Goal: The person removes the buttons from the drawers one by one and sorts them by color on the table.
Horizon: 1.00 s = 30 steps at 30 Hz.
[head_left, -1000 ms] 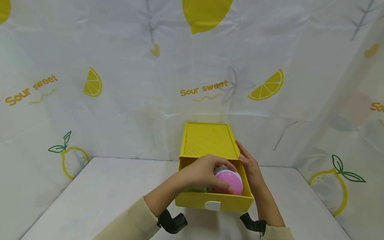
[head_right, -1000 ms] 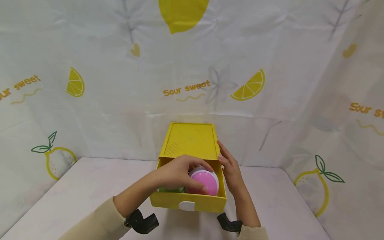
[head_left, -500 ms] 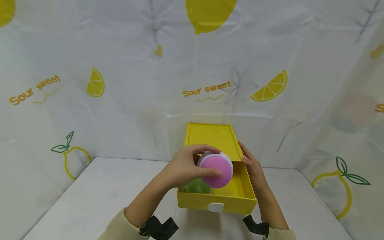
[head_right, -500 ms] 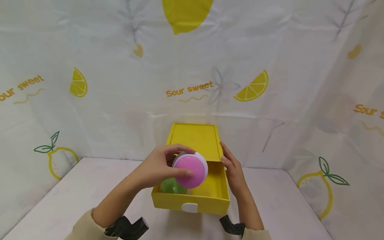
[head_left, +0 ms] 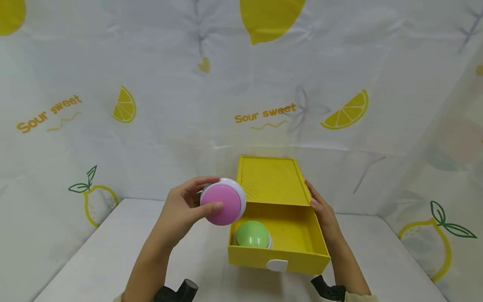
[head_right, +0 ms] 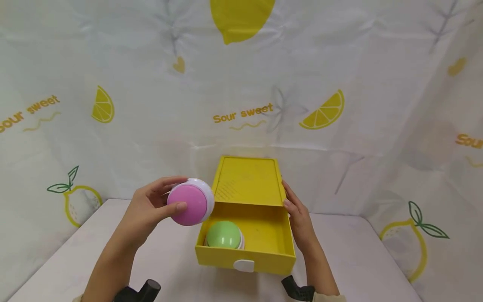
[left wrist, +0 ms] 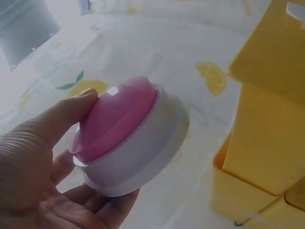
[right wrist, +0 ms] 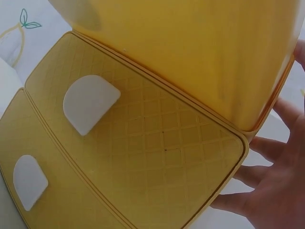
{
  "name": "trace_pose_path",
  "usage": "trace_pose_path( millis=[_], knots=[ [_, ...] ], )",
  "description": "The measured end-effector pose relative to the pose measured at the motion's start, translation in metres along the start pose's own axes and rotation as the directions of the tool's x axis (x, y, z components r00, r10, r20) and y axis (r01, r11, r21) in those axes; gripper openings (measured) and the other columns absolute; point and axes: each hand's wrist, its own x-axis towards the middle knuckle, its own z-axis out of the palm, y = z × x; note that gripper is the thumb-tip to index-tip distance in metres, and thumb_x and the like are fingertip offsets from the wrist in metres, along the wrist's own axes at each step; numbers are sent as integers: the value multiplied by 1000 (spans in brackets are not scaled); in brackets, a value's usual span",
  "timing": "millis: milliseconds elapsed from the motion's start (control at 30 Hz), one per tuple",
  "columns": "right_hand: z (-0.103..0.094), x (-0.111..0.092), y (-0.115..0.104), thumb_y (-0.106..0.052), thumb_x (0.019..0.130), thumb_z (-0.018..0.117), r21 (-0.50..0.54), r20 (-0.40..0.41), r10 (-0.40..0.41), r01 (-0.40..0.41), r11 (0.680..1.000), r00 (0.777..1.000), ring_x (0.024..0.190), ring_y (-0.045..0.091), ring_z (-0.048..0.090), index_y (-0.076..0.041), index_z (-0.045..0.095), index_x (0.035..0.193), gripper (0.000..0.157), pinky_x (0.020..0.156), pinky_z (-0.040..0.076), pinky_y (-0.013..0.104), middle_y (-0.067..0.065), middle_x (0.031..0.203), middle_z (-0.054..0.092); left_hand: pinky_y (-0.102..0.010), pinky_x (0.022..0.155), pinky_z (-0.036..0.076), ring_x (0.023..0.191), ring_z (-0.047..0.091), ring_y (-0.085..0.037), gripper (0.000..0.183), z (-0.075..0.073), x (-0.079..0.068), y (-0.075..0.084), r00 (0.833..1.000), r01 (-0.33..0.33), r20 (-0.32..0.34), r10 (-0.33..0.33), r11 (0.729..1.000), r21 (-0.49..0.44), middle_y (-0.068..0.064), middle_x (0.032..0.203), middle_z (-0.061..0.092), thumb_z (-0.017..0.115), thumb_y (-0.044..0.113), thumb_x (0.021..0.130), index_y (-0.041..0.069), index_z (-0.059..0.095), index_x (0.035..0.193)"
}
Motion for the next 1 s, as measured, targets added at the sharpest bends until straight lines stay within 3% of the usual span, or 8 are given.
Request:
trace_pose_path(
  millis=[167, 267, 400, 600, 867, 1000],
  knots=[
    [1, -1, 2, -32, 111, 24, 27, 23, 8, -8, 1000, 1000, 131, 1, 51, -25, 8, 164, 57, 96, 55, 21, 5, 173, 6, -28, 87, 60, 102, 71, -17, 52, -19, -10, -22, 990, 29, -140, -32, 999, -25, -5, 127, 67, 78, 10, 86, 12, 61, 135],
    [1, -1, 4, -33, 111, 22, -4, 37, -17, 17, 1000, 999, 136, -3, 46, -25, 8, 164, 56, 100, 51, 18, 4, 173, 5, -23, 90, 58, 105, 70, -12, 52, -25, -12, -40, 967, 76, -241, -83, 996, -39, 2, 124, 68, 79, 10, 86, 12, 61, 136],
    [2, -1, 4, -30, 111, 23, -50, 29, -53, 55, 997, 998, 138, -6, 42, -24, 9, 164, 55, 101, 49, 16, 5, 173, 6, -20, 92, 56, 111, 68, -9, 52, -25, -4, -62, 936, 106, -331, -119, 993, -56, 0, 130, 65, 80, 13, 87, 14, 61, 136],
    [2, -3, -2, -29, 111, 22, 15, 23, -5, 4, 1000, 1000, 134, 1, 47, -25, 6, 164, 57, 98, 53, 20, 5, 173, 4, -22, 93, 55, 119, 66, -20, 52, -19, 13, -92, 916, 158, -365, -166, 986, -52, -9, 138, 63, 80, 17, 87, 15, 63, 135],
    [3, -3, -3, -28, 111, 22, 66, 60, 5, -9, 998, 998, 131, 0, 51, -24, 2, 164, 57, 97, 55, 21, 3, 173, 4, -51, 110, 48, 129, 59, -39, 55, -17, 22, -139, 881, 257, -398, -258, 965, -55, -19, 145, 59, 80, 27, 88, 13, 61, 138],
    [2, -3, -3, -28, 111, 21, 72, 75, -4, -2, 997, 997, 129, 1, 53, -25, 2, 164, 57, 96, 56, 22, 3, 173, 5, -51, 110, 47, 133, 56, -40, 56, -17, 22, -161, 852, 312, -417, -316, 947, -79, -21, 144, 58, 79, 29, 88, 12, 61, 138]
  ],
)
